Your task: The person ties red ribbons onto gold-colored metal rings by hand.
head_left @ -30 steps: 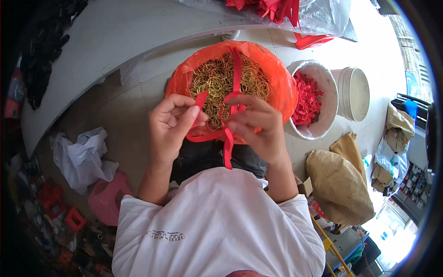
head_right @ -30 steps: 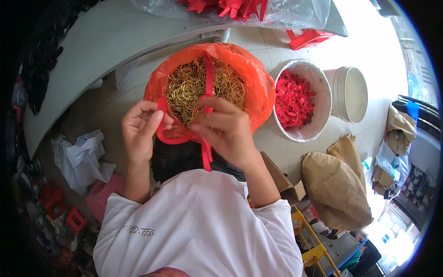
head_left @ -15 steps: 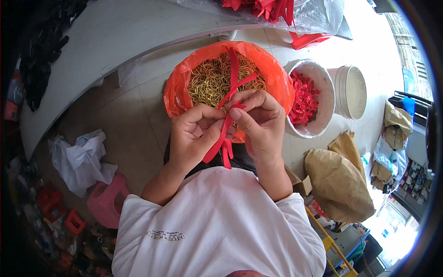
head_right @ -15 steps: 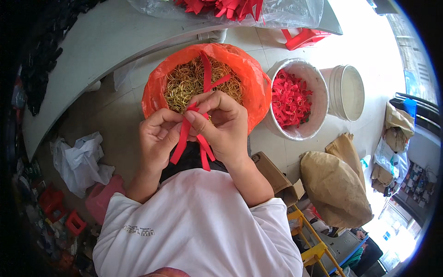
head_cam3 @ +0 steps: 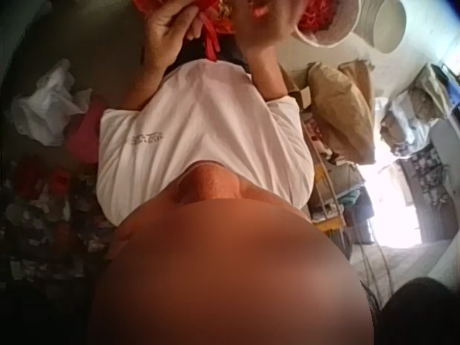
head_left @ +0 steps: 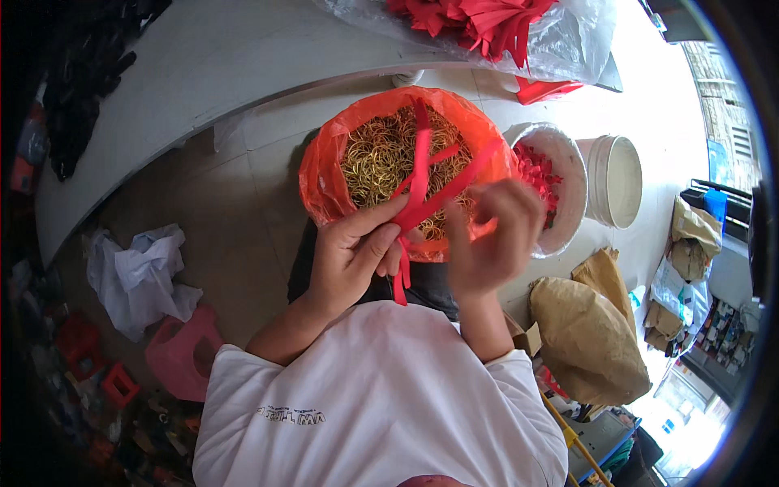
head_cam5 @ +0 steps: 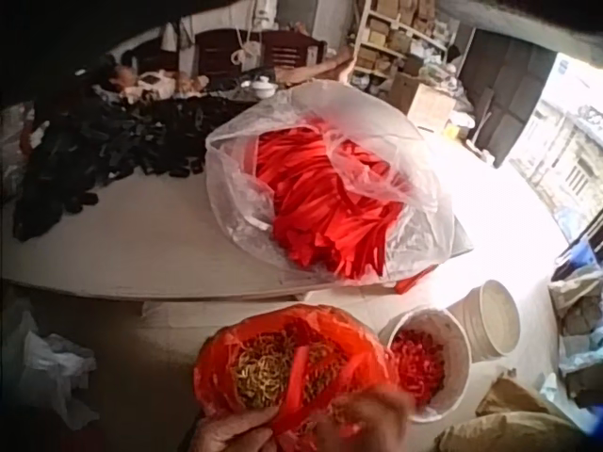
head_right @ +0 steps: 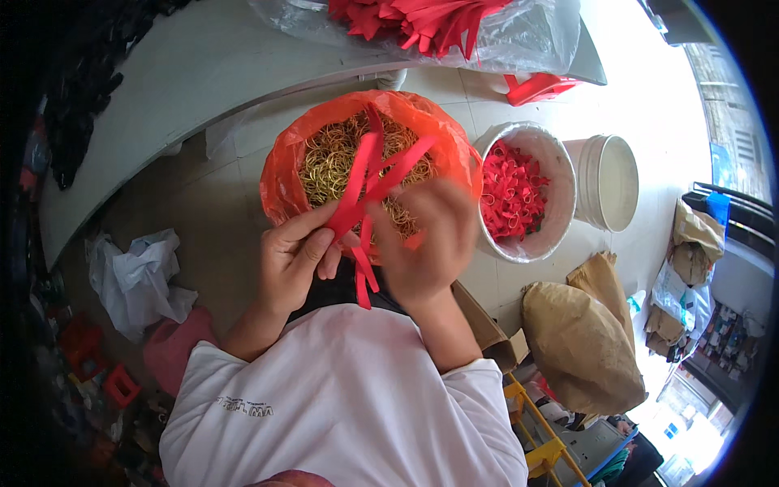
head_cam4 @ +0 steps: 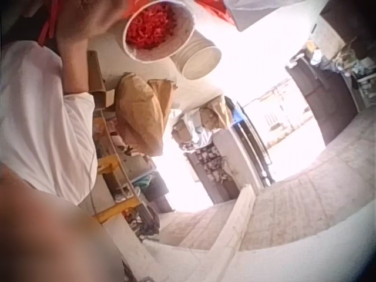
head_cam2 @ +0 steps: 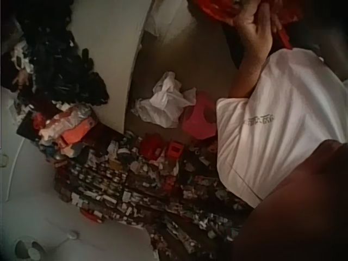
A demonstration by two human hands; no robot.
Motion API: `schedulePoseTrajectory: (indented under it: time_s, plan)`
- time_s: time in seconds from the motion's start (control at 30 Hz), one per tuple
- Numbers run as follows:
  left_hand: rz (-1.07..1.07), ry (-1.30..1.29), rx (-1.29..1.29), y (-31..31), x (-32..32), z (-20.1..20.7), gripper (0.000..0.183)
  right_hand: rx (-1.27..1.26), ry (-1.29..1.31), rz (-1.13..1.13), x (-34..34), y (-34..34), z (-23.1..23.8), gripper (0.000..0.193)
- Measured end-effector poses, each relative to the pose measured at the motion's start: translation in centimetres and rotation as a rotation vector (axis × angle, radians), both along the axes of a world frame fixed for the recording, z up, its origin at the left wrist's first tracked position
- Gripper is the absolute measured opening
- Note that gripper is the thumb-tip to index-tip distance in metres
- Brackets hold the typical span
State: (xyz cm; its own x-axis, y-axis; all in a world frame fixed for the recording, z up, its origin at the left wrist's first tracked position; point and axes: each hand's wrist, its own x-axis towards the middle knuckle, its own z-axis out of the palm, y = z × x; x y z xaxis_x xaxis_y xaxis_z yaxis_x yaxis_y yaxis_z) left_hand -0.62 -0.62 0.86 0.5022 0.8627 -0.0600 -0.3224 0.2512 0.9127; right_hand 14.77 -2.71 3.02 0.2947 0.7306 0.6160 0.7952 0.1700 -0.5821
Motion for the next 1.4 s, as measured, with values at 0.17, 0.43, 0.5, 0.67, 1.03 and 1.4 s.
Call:
schedulePoseTrajectory:
  time_s: [0.17,0.43,0.5,0.67,1.03,1.4]
  plan:
    - [0.071,0.047,0.124,0.0,0.1,0.2,0.031,-0.100,0.033,0.152,-2.0,-0.4,-0.1,0.030]
    - [0.195,0.045,0.145,0.0,1.1,1.2,0.027,-0.384,0.987,0.384,-0.5,-0.4,0.6,0.022]
    - [0.145,0.182,0.178,0.9,-0.7,0.8,0.025,-0.278,0.296,0.445,0.1,-0.4,0.8,0.015]
    - [-0.184,-0.117,-0.134,1.9,-0.8,1.1,0.042,0.021,-0.287,0.364,-0.1,-0.5,1.3,0.016]
    - [-0.119,0.246,0.194,2.3,-1.4,1.8,0.011,-0.300,0.341,0.526,-0.2,-0.9,1.4,0.015]
    - [-0.254,0.008,0.166,2.0,-1.3,-0.2,0.015,-0.522,0.757,0.708,2.0,-1.2,2.2,0.014]
